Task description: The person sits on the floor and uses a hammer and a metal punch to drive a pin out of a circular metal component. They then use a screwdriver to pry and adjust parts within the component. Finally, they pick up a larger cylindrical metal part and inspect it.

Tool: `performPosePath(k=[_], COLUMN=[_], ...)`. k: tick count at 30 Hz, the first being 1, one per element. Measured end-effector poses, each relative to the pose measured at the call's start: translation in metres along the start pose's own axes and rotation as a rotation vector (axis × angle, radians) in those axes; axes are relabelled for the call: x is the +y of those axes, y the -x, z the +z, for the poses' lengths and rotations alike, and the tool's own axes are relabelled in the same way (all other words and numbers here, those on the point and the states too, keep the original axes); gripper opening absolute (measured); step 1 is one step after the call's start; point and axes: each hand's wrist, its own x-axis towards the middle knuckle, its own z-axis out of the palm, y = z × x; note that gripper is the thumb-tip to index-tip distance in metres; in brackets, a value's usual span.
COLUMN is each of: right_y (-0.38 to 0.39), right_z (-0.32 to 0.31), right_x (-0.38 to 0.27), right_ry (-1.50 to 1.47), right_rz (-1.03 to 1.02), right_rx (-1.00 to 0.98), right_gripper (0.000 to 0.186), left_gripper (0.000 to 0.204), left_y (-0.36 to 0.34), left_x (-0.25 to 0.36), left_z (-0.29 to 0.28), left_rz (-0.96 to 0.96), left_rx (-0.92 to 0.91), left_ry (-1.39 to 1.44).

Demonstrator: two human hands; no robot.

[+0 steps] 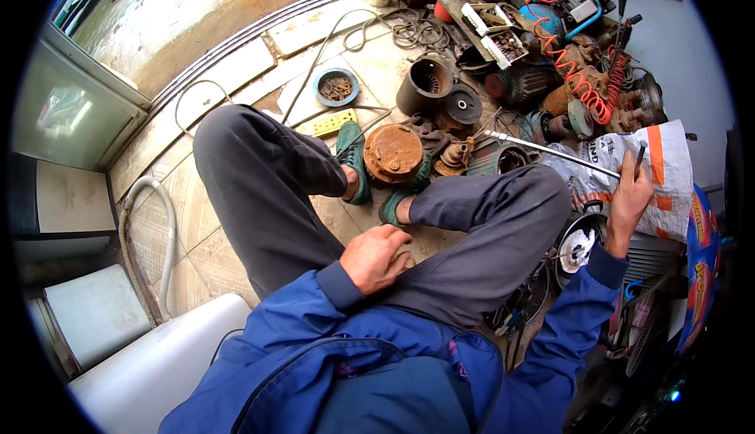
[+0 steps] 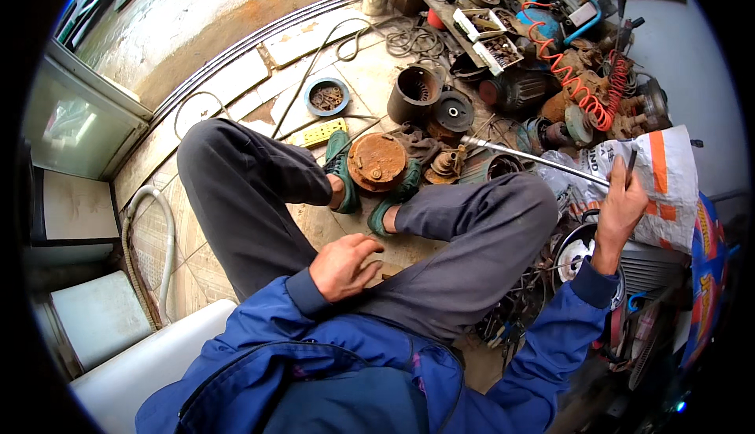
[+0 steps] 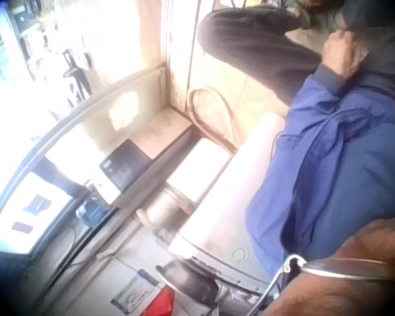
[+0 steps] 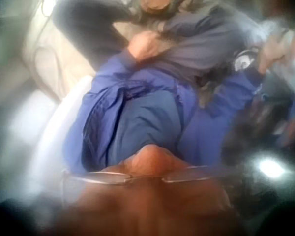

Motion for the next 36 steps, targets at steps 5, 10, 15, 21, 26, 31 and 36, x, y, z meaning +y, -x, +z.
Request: performPosePath(k=[5, 10, 15, 21, 26, 31, 36], right_y=[0.079, 0.203, 0.334, 0.467, 0.46, 0.524, 0.572], right_z=[-0.014, 0.002, 0.052, 0.094, 0.099, 0.092, 0.067], right_x=[0.093, 0.139, 0.166, 0.199, 0.125, 0.116, 0.12], right_ry=[-0.319, -0.418, -0.462, -0.338, -0.637, -0.648, -0.486], right_rz=[0.501, 0.888, 1.277, 1.248, 1.512, 1.7, 1.583], right_rx=[0.023, 0.092, 0.079, -0.136, -0.268, -0.391, -0.693], right_gripper=[0.043, 0.032, 0.033, 0.035, 0.037, 0.037, 0.032], left_gripper=[0.032, 0.034, 0.038, 0.072, 0.113, 0.098, 0.099], left_y=[-0.004, -0.009, -0.041, -0.118, -0.155, -0.166, -0.157], left_x=[-0.001, -0.008, -0.062, -0.128, -0.174, -0.223, -0.223], left_z=[-0.004, 0.005, 0.002, -0.004, 0.014, 0.02, 0.015], left_rz=[-0.021, -0.084, -0.18, -0.27, -0.246, -0.189, -0.254], left_rx=[-0.042, -0.12, 0.086, 0.293, 0.105, 0.012, 0.037], left_ry=[-0.107, -0.104, -0.169, -0.252, -0.416, -0.275, -0.232])
